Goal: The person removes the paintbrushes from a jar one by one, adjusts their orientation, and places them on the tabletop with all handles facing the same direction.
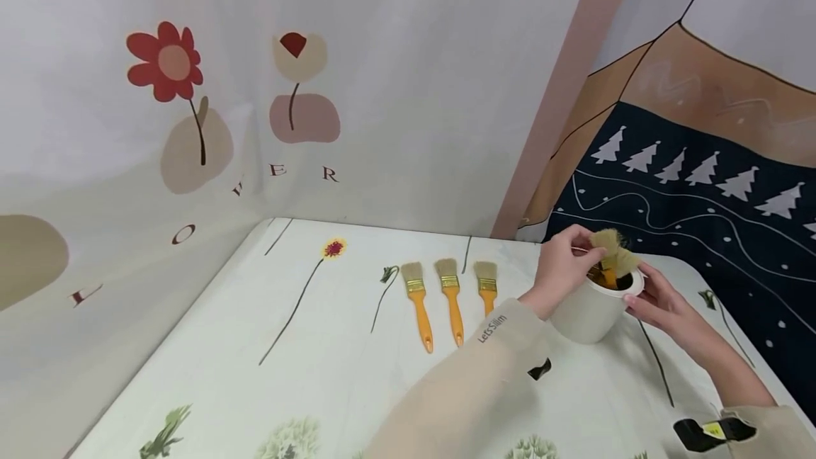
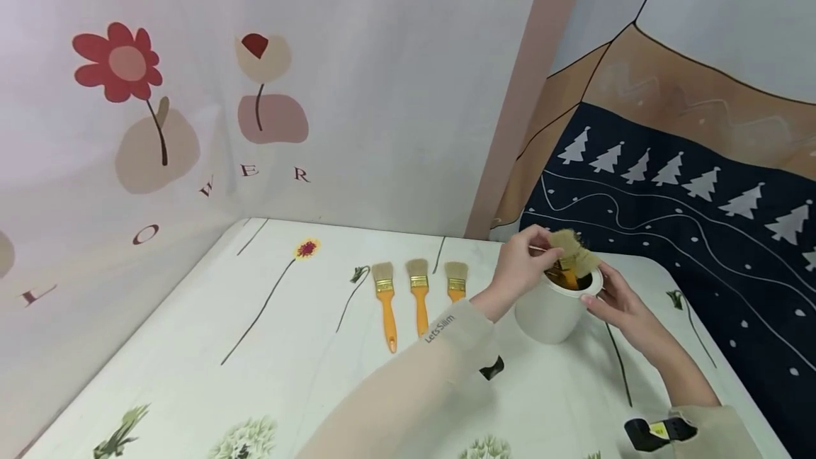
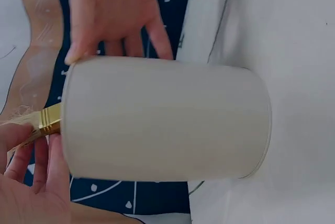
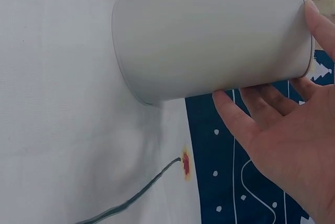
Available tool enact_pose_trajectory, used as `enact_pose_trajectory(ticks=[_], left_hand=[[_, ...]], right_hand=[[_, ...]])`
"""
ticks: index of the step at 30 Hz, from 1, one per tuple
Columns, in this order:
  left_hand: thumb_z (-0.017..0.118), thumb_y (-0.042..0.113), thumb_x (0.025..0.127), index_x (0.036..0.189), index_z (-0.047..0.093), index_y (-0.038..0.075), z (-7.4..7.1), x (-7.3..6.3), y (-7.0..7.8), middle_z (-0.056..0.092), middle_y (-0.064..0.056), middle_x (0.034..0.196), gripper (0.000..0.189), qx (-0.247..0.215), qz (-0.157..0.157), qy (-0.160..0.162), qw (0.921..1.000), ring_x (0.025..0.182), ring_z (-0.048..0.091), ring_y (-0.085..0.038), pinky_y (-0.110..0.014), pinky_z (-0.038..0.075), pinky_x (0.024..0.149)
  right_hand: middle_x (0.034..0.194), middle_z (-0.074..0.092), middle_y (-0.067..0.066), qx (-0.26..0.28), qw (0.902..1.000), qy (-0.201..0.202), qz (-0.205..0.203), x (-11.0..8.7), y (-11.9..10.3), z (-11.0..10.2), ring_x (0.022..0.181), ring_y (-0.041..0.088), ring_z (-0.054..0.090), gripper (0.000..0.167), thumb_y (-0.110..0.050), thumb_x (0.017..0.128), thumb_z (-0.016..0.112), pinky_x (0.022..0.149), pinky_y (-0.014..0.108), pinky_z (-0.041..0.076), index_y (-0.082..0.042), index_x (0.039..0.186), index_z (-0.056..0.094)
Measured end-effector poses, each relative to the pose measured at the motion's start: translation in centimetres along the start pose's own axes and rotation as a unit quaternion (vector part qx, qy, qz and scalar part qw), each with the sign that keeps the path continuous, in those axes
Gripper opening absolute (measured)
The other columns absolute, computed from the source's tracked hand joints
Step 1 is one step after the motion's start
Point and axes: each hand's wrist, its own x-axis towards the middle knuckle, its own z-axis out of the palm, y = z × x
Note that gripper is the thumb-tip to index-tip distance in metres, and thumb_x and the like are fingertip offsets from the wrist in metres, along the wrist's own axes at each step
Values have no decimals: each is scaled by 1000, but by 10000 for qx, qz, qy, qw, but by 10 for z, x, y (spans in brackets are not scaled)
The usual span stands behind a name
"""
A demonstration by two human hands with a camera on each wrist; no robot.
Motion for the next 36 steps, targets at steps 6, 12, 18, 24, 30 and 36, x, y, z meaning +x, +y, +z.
enact_pose_trajectory(ticks=[6,12,18,24,30,36], left_hand=[[72,19,93,103,66,10,-14,2,-1,73,-2,100,15,-802,168,212,9964,80,61,3,-5,51,72],[70,20,94,101,64,10,-29,1,6,72,-4,103,14,-995,581,290,9929,88,60,2,-7,51,78],[70,17,94,103,63,7,-50,-1,18,70,-9,106,16,-1275,1045,398,9855,89,57,5,-8,52,79],[69,15,95,106,60,4,-72,-6,28,67,-12,112,18,-1462,1211,361,9811,95,60,1,-11,54,85],[68,13,95,108,59,1,-97,-11,31,65,-15,116,20,-1697,1198,304,9777,101,64,-8,-13,55,88],[67,10,95,109,58,-2,-129,-14,27,63,-18,115,21,-1807,1348,301,9738,105,66,-20,-23,59,88]], right_hand=[[157,12,40,17,9998,-72,174,1,-2,-1,105,-28,38,76,-25,108,44,84,4,48,-14,160,-9],[158,11,39,66,9994,-87,319,1,-2,3,102,-27,39,78,-28,108,43,82,4,48,-7,158,-13],[154,16,38,112,9999,15,23,0,-2,1,107,-27,41,75,-24,107,45,85,5,48,-15,160,-7],[157,12,39,199,9998,9,80,-3,-1,-1,107,-28,39,75,-27,107,46,85,5,48,-20,161,-7],[156,14,38,149,9998,34,82,-3,0,0,107,-28,39,75,-25,107,46,85,4,48,-17,161,-6],[155,17,37,134,9999,15,21,2,1,-3,107,-27,40,74,-23,107,46,84,4,48,-14,161,-6]])
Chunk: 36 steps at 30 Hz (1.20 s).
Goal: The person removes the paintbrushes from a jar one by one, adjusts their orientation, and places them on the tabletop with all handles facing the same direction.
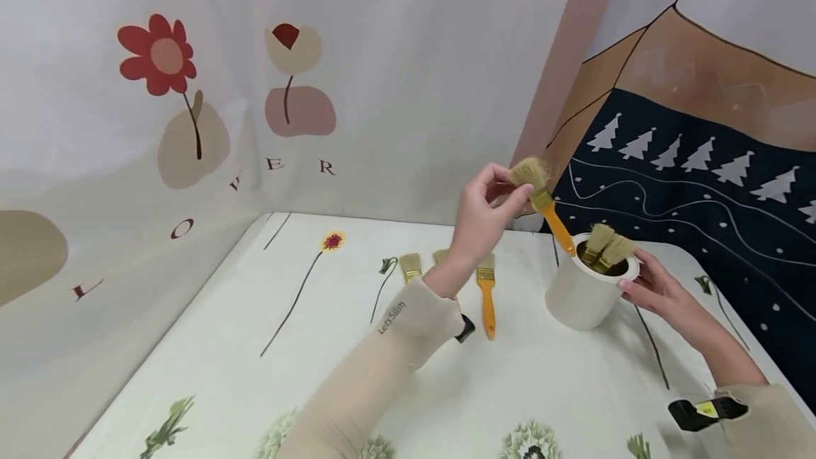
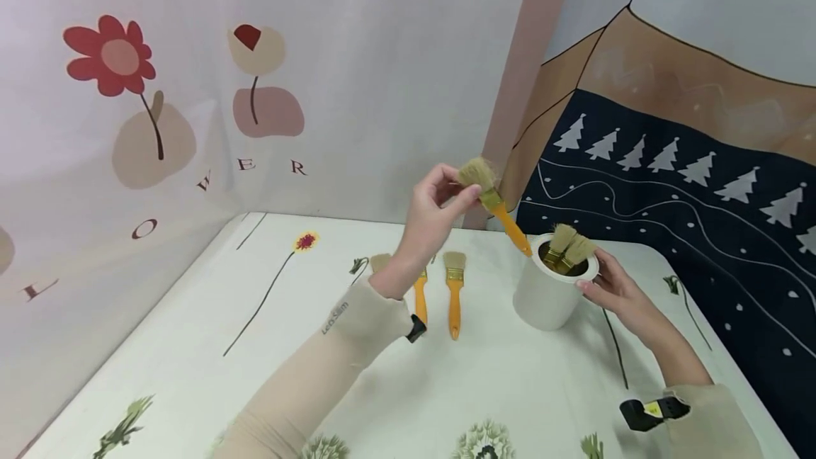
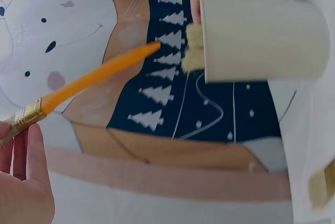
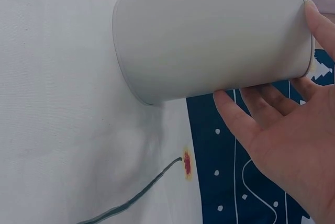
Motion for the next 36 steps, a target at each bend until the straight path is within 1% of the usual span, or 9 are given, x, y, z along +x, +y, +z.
enact_pose_trajectory(ticks=[4,10,14,18,21,25,29,32,36], left_hand=[[66,8,96,109,57,-4,-24,-5,6,62,-19,113,20,-41,39,-28,10000,105,66,-24,-31,61,88],[64,4,96,106,55,-5,-63,-16,9,62,-18,108,16,-94,-44,101,9999,102,67,-21,-39,61,91],[64,5,96,107,56,-4,-86,-26,1,62,-16,109,17,87,-279,192,9994,100,66,-14,-38,60,91],[64,5,96,108,56,-4,-113,-35,-10,64,-18,111,18,315,-530,461,9970,97,66,-10,-31,61,88],[64,5,96,109,55,-5,-132,-41,-17,64,-19,112,19,483,-667,621,9947,97,66,-8,-27,60,88],[64,4,96,111,55,-6,-154,-45,-31,64,-18,113,21,612,-916,684,9916,95,66,-4,-24,60,86],[64,4,96,114,54,-6,-172,-48,-39,64,-17,112,22,688,-1132,737,9884,92,67,-2,-23,60,84],[64,5,96,115,53,-6,-182,-48,-43,65,-13,109,24,721,-1281,761,9862,89,68,-1,-23,60,83],[64,6,96,116,53,-5,-191,-44,-50,65,-8,107,25,815,-1428,787,9832,88,69,0,-23,61,83]], right_hand=[[156,14,38,23,10000,13,13,1,-1,-1,106,-29,38,75,-23,107,46,84,3,48,-15,161,-6],[155,17,37,-23,10000,32,-13,2,-3,-3,107,-27,40,74,-27,107,46,84,3,48,-19,161,-4],[155,16,35,-58,10000,58,5,-1,0,-6,106,-29,40,74,-25,107,45,84,3,49,-20,161,-5],[157,14,34,12,10000,25,-13,-1,1,-3,107,-28,40,74,-24,107,45,85,4,49,-17,161,-6],[156,13,37,85,10000,-32,-12,0,1,1,107,-28,39,76,-24,107,45,85,3,49,-15,160,-8],[155,15,37,24,10000,-7,19,-3,1,5,107,-29,38,76,-25,107,46,85,3,48,-16,161,-8],[154,16,36,-37,10000,11,-19,-4,1,5,108,-29,37,74,-25,107,46,85,3,47,-21,161,-5],[156,15,35,-54,10000,8,-70,-4,2,4,109,-29,36,74,-23,107,46,85,3,47,-22,161,-4],[156,21,26,-103,9998,52,-173,-3,4,1,111,-28,38,73,-20,107,46,86,4,48,-23,161,-3]])
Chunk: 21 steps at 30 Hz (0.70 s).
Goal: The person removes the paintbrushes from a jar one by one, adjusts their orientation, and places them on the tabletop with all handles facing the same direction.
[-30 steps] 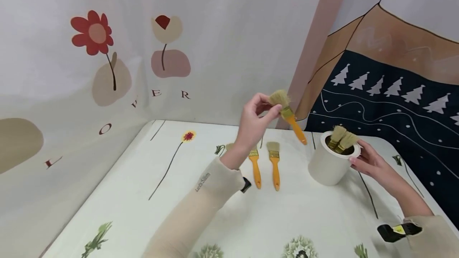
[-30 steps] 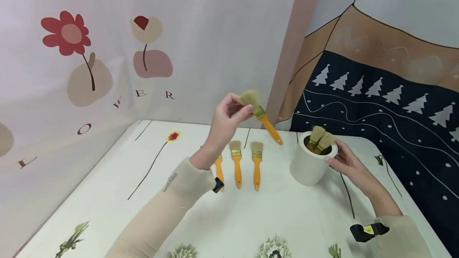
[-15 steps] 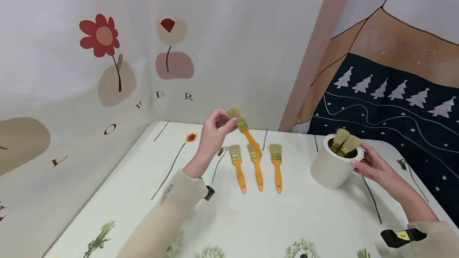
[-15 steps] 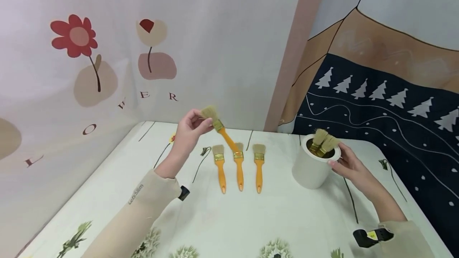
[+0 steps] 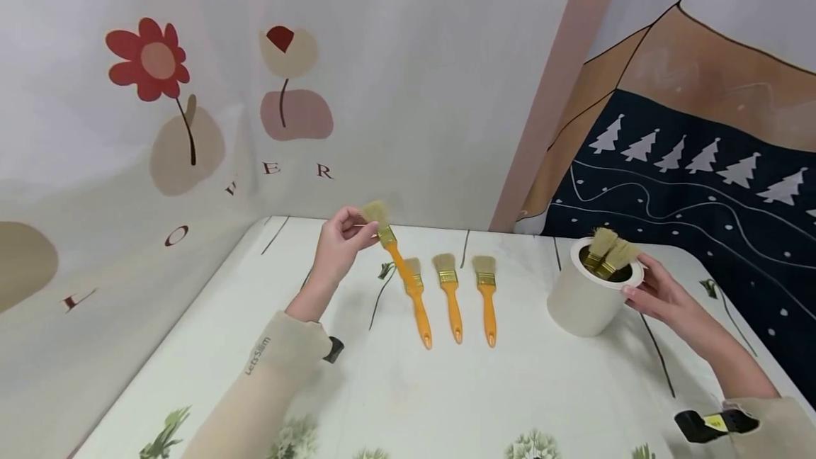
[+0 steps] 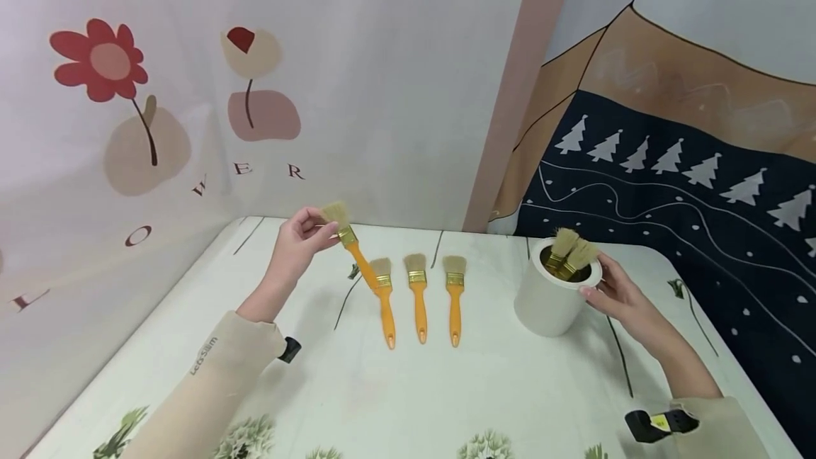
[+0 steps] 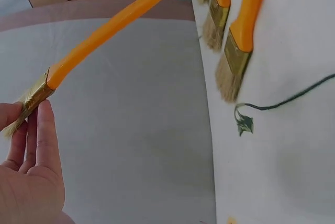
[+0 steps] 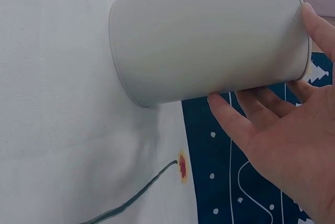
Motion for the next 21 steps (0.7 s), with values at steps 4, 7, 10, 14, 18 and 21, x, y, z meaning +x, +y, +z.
enact_pose_trajectory(ticks=[4,7,10,14,18,21], left_hand=[[65,7,96,117,53,-4,-4,3,-7,65,-10,108,26,148,-157,30,9998,86,69,1,-23,61,83],[65,8,96,118,53,-3,-7,5,-15,65,-13,111,27,299,-343,37,9990,87,69,0,-24,61,83],[64,9,97,118,53,-2,-11,7,-23,65,-18,114,27,447,-486,20,9978,90,70,-4,-24,61,83],[64,10,97,120,53,-2,-14,9,-31,64,-22,118,29,642,-612,-56,9960,92,69,-8,-25,61,84],[64,10,97,119,54,-2,-17,11,-39,65,-22,117,27,777,-830,-133,9934,88,67,-5,-27,61,84],[63,10,98,117,54,-1,-19,12,-47,66,-21,116,24,808,-1022,-175,9913,87,67,-5,-30,61,86]], right_hand=[[155,23,21,-15,10000,5,-29,1,0,-1,112,-27,39,72,-19,107,46,86,4,48,-24,161,-2],[155,22,25,-16,10000,-8,8,1,0,-1,111,-27,39,73,-19,107,46,85,4,48,-24,161,-2],[154,23,25,-32,10000,2,54,1,0,-1,111,-26,41,73,-19,107,46,85,4,48,-23,161,-3],[153,25,19,-21,10000,22,78,0,1,-2,111,-26,41,74,-19,107,46,85,4,49,-23,161,-4],[152,27,16,12,10000,23,60,0,1,-2,111,-26,41,73,-18,107,46,85,4,49,-24,161,-3],[153,27,14,27,10000,15,53,0,1,-1,111,-26,41,73,-19,107,46,85,4,48,-25,161,-3]])
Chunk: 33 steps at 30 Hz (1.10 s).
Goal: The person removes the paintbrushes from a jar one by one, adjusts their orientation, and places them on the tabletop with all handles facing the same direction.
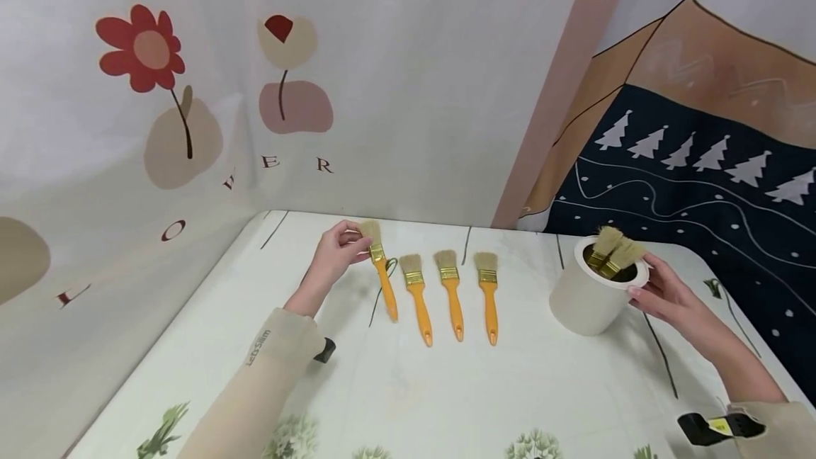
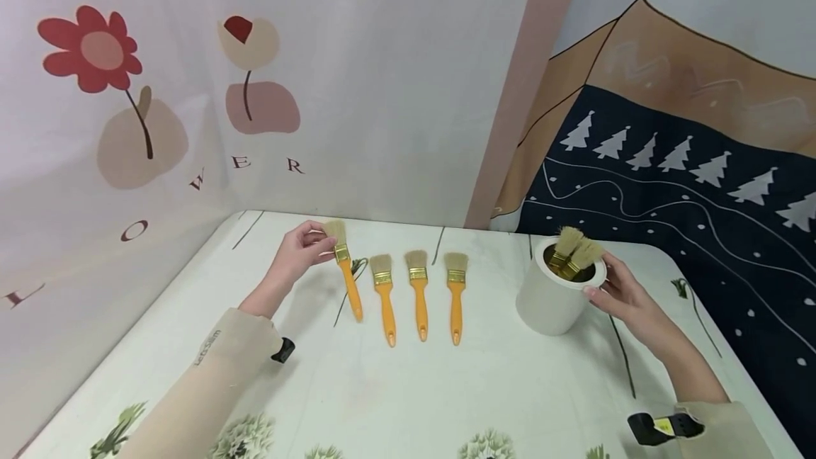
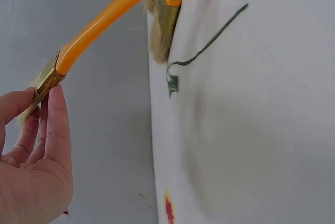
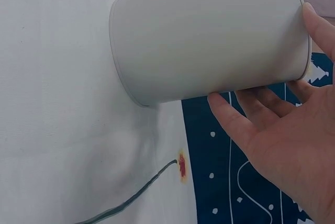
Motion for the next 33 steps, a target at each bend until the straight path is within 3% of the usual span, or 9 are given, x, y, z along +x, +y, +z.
enact_pose_trajectory(ticks=[8,14,18,25,33], left_hand=[[63,5,97,116,53,-3,3,8,-21,68,-18,106,23,195,-664,-419,9967,81,69,-10,-33,63,83],[63,6,97,109,55,1,13,10,-37,67,-14,100,16,952,-1166,-589,9869,78,67,-12,-26,62,71],[63,4,96,106,57,0,17,8,-44,64,-13,101,13,966,-1356,-650,9839,81,66,-14,-24,61,71],[67,3,92,98,60,-2,18,5,-41,66,-16,104,10,1394,-1338,-476,9800,83,64,-16,-23,60,71],[69,2,90,93,61,1,26,10,-35,66,-15,99,10,1987,-1078,-328,9736,80,62,-18,-21,57,66]], right_hand=[[148,32,-5,38,9998,-8,-198,0,-1,3,114,-25,42,72,-15,106,46,86,5,48,-22,161,0],[157,23,16,-54,9999,-18,-118,0,0,3,113,-27,39,73,-18,107,46,86,5,49,-24,161,-2],[158,19,23,-51,9999,-5,-92,1,-2,4,113,-27,38,73,-19,107,46,86,4,48,-25,161,-3],[157,16,31,66,9999,-56,-50,3,-4,9,113,-26,39,74,-20,107,46,87,5,49,-24,161,-3],[155,21,25,-56,9999,56,-95,0,-2,4,112,-25,40,74,-18,107,46,86,7,50,-23,161,-3]])
